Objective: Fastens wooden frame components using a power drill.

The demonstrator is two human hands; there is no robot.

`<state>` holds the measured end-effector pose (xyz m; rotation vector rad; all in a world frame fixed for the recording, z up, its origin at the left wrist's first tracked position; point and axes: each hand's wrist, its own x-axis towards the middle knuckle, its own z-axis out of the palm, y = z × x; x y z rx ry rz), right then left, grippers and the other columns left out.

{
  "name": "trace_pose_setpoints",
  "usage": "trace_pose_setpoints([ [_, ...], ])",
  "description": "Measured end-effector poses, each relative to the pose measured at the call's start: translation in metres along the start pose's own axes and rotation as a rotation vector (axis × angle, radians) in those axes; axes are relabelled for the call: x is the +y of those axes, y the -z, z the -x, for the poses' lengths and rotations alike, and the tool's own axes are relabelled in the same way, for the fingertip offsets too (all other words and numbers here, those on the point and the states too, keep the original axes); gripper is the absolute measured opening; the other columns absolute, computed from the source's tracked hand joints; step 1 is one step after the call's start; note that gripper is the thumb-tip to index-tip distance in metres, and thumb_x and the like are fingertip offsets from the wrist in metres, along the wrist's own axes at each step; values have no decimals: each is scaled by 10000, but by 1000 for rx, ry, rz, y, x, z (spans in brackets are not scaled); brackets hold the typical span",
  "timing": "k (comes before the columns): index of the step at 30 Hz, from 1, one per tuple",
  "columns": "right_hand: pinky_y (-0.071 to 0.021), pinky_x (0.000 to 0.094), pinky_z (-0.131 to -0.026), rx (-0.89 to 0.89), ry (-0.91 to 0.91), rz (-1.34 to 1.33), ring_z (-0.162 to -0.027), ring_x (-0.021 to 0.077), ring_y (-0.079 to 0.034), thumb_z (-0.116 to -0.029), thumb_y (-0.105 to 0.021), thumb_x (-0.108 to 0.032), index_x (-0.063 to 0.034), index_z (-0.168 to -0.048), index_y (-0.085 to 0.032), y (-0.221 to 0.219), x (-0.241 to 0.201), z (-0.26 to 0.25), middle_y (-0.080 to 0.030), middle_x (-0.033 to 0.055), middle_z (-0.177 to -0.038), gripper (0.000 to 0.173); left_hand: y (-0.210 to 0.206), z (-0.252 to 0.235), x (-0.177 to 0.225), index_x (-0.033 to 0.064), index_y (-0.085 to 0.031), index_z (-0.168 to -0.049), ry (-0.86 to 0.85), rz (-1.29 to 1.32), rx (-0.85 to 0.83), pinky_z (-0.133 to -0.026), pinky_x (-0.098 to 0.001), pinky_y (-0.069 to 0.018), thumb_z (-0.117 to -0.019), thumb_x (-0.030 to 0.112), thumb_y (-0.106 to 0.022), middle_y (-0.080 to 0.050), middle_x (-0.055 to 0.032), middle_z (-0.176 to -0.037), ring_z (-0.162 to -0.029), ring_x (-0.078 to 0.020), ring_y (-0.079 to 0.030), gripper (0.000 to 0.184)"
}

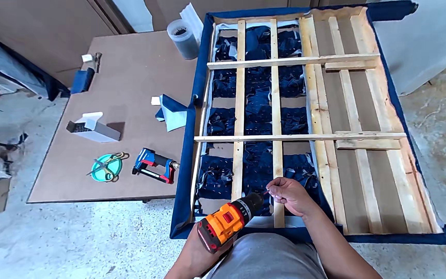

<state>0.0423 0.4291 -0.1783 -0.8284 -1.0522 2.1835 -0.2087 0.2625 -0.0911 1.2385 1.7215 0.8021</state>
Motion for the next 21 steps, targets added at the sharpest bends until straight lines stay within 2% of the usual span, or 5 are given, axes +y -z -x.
trace_pose_setpoints([
  [9, -384, 161, -505, -195, -120, 82, -546, -8, -478, -905, -717, -103, -70, -937, -748, 30, -8, -3, -630, -22, -695, 55, -3, -6, 3, 67, -707, -1082, -70, -34, -49, -873, -205, -595, -778, 344, -848, -759, 59, -966, -905, 30, -705, 435],
  [11, -379, 152, -493, -180, -134, -3, -531, -16, -470, -898, -728, -130, -82, -914, -748, 33, -3, -7, -616, -34, -676, 54, -5, -11, 3, 72, -709, -1057, -27, -31, -63, -845, -206, -598, -772, 335, -850, -753, 62, -937, -871, 21, -705, 413],
  [14, -402, 144, -487, -32, -88, -278, -518, -22, -476, -890, -755, -216, -134, -886, -731, 26, 18, -14, -600, -63, -674, 86, -8, -28, -3, 83, -706, -1075, 18, -16, -60, -879, -224, -604, -767, 336, -873, -748, 70, -967, -928, 2, -707, 432],
  [18, -419, 165, -511, 239, -69, -567, -550, 15, -468, -1083, -463, -363, -136, -1012, -661, 4, 34, -44, -554, -53, -734, 309, -25, -75, 17, 77, -709, -1067, 10, -167, 5, -867, -226, -608, -754, 369, -849, -758, 58, -948, -902, 11, -715, 450],
  [21, -402, 169, -479, 321, -110, -629, -509, 23, -438, -1101, -393, -440, -143, -1073, -669, 17, 31, -75, -512, -58, -678, 406, -38, -128, 29, 133, -744, -980, 31, -475, -40, -802, -320, -620, -777, 403, -788, -751, 51, -871, -843, -35, -721, 340],
])
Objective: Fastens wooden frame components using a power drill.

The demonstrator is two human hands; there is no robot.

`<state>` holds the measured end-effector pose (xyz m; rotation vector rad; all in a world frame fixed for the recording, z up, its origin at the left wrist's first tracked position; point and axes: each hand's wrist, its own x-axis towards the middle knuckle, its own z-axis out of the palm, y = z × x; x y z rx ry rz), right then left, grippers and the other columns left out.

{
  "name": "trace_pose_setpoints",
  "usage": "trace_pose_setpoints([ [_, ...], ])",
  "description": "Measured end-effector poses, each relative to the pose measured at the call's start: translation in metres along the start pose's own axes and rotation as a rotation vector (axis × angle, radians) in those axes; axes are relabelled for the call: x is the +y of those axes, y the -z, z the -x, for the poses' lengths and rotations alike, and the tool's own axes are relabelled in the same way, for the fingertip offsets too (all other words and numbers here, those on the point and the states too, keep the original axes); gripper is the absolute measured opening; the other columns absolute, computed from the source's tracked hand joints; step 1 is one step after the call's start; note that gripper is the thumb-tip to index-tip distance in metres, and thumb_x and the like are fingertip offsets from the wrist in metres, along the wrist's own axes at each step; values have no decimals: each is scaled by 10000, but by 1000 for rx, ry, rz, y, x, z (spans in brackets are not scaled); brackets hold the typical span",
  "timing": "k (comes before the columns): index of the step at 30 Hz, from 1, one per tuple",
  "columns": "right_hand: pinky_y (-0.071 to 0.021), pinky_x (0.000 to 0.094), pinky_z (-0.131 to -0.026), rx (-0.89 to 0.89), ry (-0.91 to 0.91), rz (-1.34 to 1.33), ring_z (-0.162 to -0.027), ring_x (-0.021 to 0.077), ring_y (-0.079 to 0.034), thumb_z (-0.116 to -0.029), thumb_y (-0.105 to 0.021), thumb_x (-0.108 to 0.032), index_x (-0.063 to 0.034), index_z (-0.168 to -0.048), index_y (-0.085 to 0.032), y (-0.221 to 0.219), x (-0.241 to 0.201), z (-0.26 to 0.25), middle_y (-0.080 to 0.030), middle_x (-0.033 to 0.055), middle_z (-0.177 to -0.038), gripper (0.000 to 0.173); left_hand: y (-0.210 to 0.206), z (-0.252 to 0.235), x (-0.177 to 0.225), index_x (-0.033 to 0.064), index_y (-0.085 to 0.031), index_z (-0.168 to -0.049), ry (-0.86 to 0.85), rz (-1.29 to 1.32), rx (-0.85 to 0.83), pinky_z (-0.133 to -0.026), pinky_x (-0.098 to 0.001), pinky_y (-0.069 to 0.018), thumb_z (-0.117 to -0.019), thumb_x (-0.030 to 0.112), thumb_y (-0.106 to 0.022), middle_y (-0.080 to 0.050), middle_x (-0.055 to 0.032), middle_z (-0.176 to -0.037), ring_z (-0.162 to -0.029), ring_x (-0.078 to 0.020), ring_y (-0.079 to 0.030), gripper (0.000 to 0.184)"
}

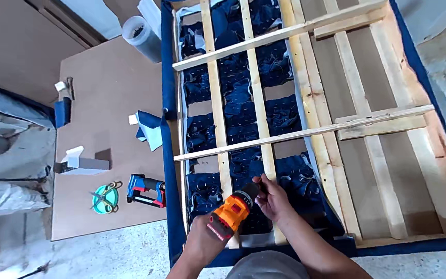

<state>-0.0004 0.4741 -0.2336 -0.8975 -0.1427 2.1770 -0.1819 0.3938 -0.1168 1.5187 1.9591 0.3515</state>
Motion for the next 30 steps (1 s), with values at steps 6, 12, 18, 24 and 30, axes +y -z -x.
trace_pose_setpoints([
  [6, -425, 162, -496, 149, -21, -127, -540, 23, -472, -1092, -454, -339, -138, -1127, -668, 18, -27, -64, -574, -41, -750, 296, -7, -94, 40, 151, -754, -933, -27, -305, -143, -690, -495, -579, -762, 380, -757, -718, -25, -766, -759, -192, -720, 286],
  [12, -405, 148, -464, 257, -62, -210, -493, 9, -458, -1066, -507, -415, -206, -1045, -680, 15, -37, -71, -540, -69, -674, 272, 1, -131, 77, 165, -702, -855, 33, -449, -245, -634, -444, -553, -813, 330, -790, -668, -4, -716, -704, -171, -684, 192],
  [18, -330, 166, -437, 73, 23, 82, -477, 12, -382, -1111, -377, -364, -132, -1034, -668, 31, -38, -42, -478, -77, -655, 380, 15, -169, 109, 175, -671, -842, 177, -538, -393, -587, -444, -543, -872, 372, -799, -647, -7, -692, -643, -170, -656, 236],
  [24, -556, 391, -684, 288, 544, 1056, -734, 125, -650, -1086, -464, -390, -108, -1069, -714, 9, -144, -19, -688, 17, -846, 378, 15, -186, 126, 156, -671, -872, 101, -624, -451, -599, -484, -537, -891, 351, -788, -656, -38, -730, -681, -207, -664, 229],
  [30, -561, 476, -836, -97, 611, 1658, -1004, 227, -680, -983, -462, -706, -123, -1143, -704, -77, -213, -54, -687, 68, -1054, 651, -9, -198, 111, 125, -701, -886, -17, -700, -468, -693, -630, -547, -890, 337, -766, -691, -111, -788, -791, -329, -698, 222],
])
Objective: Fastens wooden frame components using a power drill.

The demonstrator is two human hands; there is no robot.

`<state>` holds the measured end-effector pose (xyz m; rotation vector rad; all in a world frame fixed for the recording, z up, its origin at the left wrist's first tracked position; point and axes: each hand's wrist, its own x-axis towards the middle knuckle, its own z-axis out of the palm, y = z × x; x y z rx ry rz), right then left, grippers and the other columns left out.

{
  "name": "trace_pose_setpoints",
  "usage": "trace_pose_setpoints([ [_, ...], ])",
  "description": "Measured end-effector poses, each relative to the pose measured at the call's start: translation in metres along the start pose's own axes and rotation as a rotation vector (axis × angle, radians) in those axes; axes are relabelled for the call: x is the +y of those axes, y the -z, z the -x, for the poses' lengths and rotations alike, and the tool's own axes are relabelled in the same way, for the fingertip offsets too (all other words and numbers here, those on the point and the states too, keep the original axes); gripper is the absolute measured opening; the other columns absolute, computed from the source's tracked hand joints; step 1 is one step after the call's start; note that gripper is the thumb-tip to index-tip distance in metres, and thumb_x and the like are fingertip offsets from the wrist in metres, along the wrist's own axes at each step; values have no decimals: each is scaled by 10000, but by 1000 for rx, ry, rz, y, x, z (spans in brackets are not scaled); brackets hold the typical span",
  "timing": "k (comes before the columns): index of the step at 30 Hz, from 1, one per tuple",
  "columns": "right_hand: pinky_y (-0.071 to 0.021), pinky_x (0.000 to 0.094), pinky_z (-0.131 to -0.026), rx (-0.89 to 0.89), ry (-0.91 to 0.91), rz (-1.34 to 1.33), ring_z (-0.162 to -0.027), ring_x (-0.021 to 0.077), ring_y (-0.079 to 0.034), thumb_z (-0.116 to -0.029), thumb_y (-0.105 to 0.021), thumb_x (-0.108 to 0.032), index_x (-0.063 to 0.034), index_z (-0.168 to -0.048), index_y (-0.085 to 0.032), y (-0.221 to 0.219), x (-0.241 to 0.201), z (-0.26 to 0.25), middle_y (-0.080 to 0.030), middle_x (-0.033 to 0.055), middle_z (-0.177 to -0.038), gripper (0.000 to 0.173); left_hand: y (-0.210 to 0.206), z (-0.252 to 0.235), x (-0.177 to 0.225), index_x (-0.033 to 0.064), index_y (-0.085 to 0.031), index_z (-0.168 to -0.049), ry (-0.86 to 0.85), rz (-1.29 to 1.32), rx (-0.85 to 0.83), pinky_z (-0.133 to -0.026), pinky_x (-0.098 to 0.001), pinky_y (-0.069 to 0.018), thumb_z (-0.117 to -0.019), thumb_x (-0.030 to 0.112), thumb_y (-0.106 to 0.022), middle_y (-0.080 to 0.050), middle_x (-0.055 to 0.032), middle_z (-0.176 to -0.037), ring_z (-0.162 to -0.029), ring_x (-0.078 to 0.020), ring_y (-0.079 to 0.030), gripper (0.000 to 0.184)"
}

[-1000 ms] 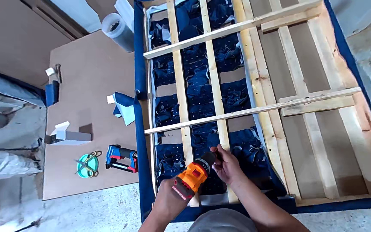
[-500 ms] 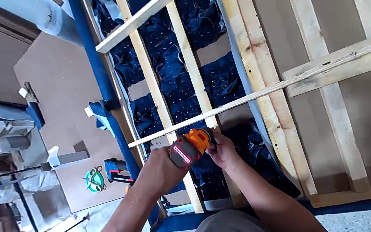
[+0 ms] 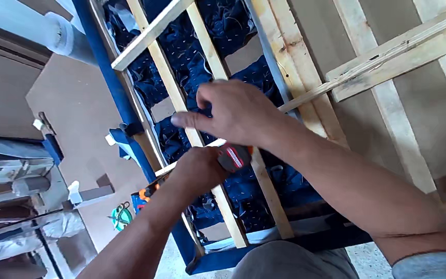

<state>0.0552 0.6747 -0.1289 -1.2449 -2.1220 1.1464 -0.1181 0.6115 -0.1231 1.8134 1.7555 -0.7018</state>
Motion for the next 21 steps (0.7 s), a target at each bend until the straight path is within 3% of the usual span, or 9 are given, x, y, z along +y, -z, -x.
trace_pose_setpoints([
  [1, -558, 468, -825, 49, 12, -20, -972, 219, -682, -1023, -472, -623, -116, -1121, -710, 3, 9, -1, -690, 67, -1024, 568, 4, -2, -9, 96, -702, -916, 52, 111, -25, -683, -608, -543, -908, 316, -767, -679, -127, -786, -763, -321, -681, 229],
  [3, -558, 456, -750, 201, -53, -74, -835, 193, -682, -1063, -496, -472, -117, -1074, -719, 4, 39, 11, -696, 45, -896, 419, 2, -5, -36, 102, -689, -923, 61, 418, -6, -507, -459, -539, -930, 274, -722, -633, -103, -666, -550, -243, -622, 175],
  [5, -579, 529, -762, 159, -179, -51, -847, 241, -704, -1043, -547, -423, -130, -1108, -723, -25, 75, 30, -718, 66, -909, 348, -7, 4, -56, 105, -688, -961, 19, 701, -1, -442, -356, -488, -936, 222, -699, -589, -89, -640, -488, -208, -553, 120],
  [7, -574, 583, -820, 33, -250, -24, -944, 308, -713, -1000, -626, -414, -133, -1187, -722, -81, 94, 49, -735, 109, -1014, 351, -13, 19, -66, 150, -709, -1003, 46, 672, 25, -464, -375, -515, -901, 262, -735, -640, -77, -675, -509, -208, -592, 153],
  [9, -573, 556, -845, 28, -251, 6, -1005, 307, -708, -1000, -633, -422, -152, -1288, -695, -123, 106, 49, -727, 107, -1111, 400, -12, 26, -65, 184, -721, -973, 101, 558, 57, -507, -405, -561, -864, 307, -770, -683, -53, -686, -536, -197, -642, 172],
  [14, -614, 414, -755, 367, -19, -27, -867, 187, -733, -1004, -644, -284, -169, -1048, -785, -171, 129, 49, -751, 35, -939, 187, -11, 36, -56, 196, -714, -967, 131, 513, 62, -515, -390, -576, -855, 323, -789, -693, -20, -697, -542, -165, -653, 185],
  [17, -609, 390, -709, 417, 101, 3, -816, 199, -724, -1000, -654, -258, -120, -1027, -774, -177, 139, 55, -728, 60, -882, 185, -15, 32, -52, 192, -707, -957, 120, 507, 52, -504, -388, -575, -846, 338, -795, -684, -24, -676, -521, -166, -647, 203],
  [21, -609, 366, -709, 459, 109, 14, -809, 200, -721, -1004, -645, -219, -88, -1016, -759, -179, 140, 56, -723, 72, -879, 174, -11, 29, -43, 191, -701, -936, 149, 458, 52, -504, -386, -573, -838, 349, -790, -680, -14, -673, -519, -156, -644, 205],
])
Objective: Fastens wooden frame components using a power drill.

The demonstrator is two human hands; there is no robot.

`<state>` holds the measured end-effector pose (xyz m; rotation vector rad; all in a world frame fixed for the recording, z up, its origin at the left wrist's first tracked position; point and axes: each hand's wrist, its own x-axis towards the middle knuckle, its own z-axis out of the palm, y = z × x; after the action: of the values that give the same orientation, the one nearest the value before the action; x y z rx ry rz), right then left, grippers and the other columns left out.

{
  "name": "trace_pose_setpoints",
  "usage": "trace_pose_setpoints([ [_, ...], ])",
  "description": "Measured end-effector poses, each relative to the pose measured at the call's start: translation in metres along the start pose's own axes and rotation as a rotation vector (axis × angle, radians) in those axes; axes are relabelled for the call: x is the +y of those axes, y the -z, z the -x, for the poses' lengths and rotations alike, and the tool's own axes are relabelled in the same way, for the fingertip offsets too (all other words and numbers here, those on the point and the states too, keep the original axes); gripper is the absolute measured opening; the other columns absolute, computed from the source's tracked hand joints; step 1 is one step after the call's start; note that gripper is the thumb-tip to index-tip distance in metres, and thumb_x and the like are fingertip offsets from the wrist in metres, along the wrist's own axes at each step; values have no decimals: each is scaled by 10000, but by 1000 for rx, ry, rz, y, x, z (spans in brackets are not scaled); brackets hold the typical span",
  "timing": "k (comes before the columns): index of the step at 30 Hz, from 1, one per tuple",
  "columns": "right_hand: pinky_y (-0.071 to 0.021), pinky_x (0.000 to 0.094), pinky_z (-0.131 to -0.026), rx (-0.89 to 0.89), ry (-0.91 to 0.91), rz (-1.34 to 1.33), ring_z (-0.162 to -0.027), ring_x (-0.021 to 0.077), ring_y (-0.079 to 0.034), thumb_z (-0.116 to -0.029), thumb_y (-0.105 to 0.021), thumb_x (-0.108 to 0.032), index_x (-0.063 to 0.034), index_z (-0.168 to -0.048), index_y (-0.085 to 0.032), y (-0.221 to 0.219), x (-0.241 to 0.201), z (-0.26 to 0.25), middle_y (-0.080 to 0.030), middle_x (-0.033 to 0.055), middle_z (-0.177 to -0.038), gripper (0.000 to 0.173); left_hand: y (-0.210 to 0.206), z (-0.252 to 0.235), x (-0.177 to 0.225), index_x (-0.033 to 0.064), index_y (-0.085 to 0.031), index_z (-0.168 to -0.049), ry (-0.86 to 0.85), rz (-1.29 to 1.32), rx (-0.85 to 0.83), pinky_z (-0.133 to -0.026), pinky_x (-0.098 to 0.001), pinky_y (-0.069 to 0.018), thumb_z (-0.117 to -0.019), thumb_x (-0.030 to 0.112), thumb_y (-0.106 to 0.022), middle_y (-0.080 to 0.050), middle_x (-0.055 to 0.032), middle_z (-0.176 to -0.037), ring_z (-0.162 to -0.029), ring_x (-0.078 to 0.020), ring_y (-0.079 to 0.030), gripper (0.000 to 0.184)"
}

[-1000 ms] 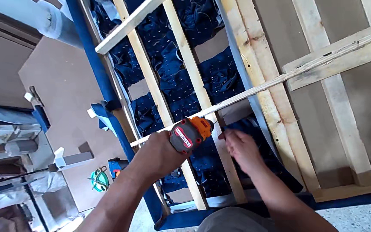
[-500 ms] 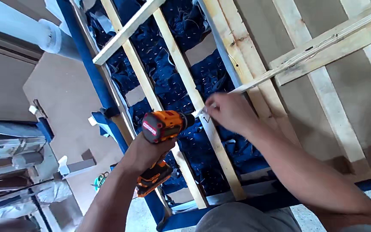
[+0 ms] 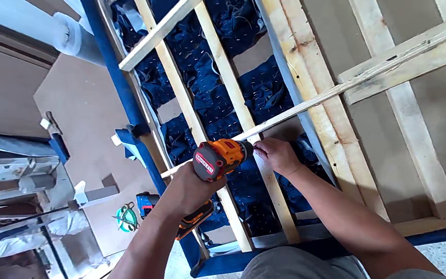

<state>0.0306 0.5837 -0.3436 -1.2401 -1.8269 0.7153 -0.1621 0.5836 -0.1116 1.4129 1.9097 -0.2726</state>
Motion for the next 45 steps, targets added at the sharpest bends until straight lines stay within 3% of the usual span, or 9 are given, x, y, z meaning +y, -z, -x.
trace_pose_setpoints([
  [6, -610, 351, -727, 24, 1, -11, -821, 196, -720, -1002, -653, -210, -90, -1009, -757, 0, 2, 1, -723, 71, -883, 160, 6, 1, 18, 203, -693, -889, 19, -113, 10, -512, -396, -560, -845, 364, -785, -670, -2, -663, -534, -145, -639, 190],
  [10, -599, 351, -684, 36, 14, -13, -781, 196, -705, -1010, -647, -233, -93, -1001, -752, -1, 3, 1, -703, 65, -849, 175, 7, -1, 22, 193, -684, -868, 16, -174, -12, -502, -391, -555, -851, 361, -795, -658, -1, -642, -518, -148, -631, 203],
  [15, -607, 359, -700, 12, 8, -11, -804, 197, -716, -1016, -639, -242, -101, -1020, -763, -1, 4, 1, -715, 65, -874, 187, 8, 3, 19, 206, -690, -913, -1, -153, 21, -527, -385, -566, -838, 349, -793, -670, 6, -677, -552, -139, -646, 192],
  [25, -603, 378, -685, -2, 18, -6, -799, 216, -714, -1022, -623, -242, -101, -1016, -757, 0, 3, 1, -708, 73, -864, 194, 15, -5, 32, 195, -687, -887, -14, -261, -40, -526, -392, -566, -857, 354, -797, -670, 0, -669, -551, -140, -647, 195],
  [29, -600, 381, -675, -5, 40, 1, -791, 223, -713, -1027, -615, -239, -96, -1033, -759, 1, 4, 2, -708, 78, -867, 203, 22, -9, 48, 186, -687, -920, -55, -364, -82, -591, -409, -562, -885, 313, -809, -674, 4, -746, -658, -139, -662, 179],
  [34, -562, 388, -612, -32, 73, 35, -708, 231, -674, -1053, -563, -284, -150, -1199, -763, 2, 4, 1, -667, 74, -782, 281, 25, -13, 55, 182, -676, -914, -36, -411, -104, -596, -407, -554, -895, 327, -799, -668, 1, -743, -672, -142, -664, 191],
  [38, -576, 380, -633, -2, 65, 15, -742, 223, -692, -1048, -570, -248, -131, -1117, -776, 2, 5, 1, -695, 71, -816, 247, 24, -15, 54, 201, -679, -886, -56, -413, -100, -589, -404, -552, -884, 340, -800, -666, 19, -731, -667, -127, -662, 184],
  [45, -584, 400, -652, -58, 57, 18, -767, 232, -706, -1045, -563, -243, -126, -1128, -765, 8, 4, 1, -707, 74, -847, 248, 22, -15, 58, 193, -679, -877, -45, -400, -103, -564, -390, -541, -893, 333, -791, -663, 11, -716, -637, -128, -652, 180],
])
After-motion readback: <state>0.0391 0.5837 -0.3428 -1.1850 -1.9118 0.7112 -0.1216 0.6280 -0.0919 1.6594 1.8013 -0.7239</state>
